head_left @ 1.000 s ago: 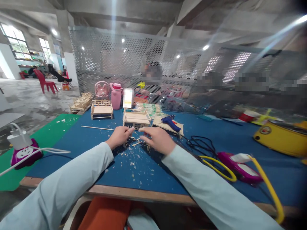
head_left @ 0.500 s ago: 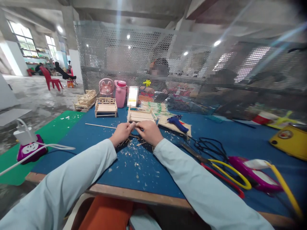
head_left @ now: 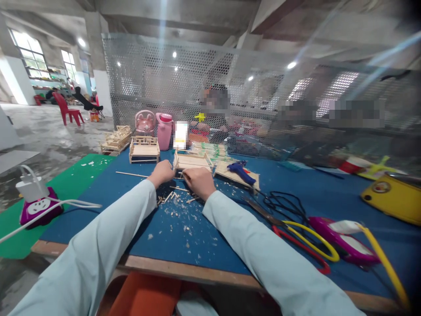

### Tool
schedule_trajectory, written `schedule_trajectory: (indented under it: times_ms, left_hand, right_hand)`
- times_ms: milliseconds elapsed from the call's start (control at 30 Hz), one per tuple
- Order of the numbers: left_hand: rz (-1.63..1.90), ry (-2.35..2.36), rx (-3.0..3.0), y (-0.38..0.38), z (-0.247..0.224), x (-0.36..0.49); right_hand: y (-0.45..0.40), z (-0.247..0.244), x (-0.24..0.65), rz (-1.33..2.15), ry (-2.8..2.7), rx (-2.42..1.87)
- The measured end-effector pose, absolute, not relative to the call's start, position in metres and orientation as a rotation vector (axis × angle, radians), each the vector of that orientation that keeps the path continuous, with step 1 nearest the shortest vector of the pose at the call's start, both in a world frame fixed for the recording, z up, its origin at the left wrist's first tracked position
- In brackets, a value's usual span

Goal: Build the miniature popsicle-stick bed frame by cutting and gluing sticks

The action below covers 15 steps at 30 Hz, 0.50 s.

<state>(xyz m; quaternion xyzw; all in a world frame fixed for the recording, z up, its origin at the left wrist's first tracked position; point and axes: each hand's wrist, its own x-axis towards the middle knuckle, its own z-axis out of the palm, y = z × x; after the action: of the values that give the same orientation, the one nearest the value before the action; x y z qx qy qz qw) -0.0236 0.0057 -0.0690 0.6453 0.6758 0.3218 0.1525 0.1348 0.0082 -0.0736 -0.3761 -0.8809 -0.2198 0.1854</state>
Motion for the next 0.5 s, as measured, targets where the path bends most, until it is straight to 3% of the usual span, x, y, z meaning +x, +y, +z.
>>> schedule_trajectory:
  times_ms: [200, 500]
  left_hand:
    - [0.740, 2.161, 1.952, -0.017, -0.074, -0.014]
    - [0.703, 2.094, 2.179, -0.033, -0.080, 0.001]
  right_hand:
    - [0.009, -0.080, 0.133, -0.584, -2.454, -1.179]
    - [0.011, -0.081, 0.135, -0.540, -2.422, -1.264]
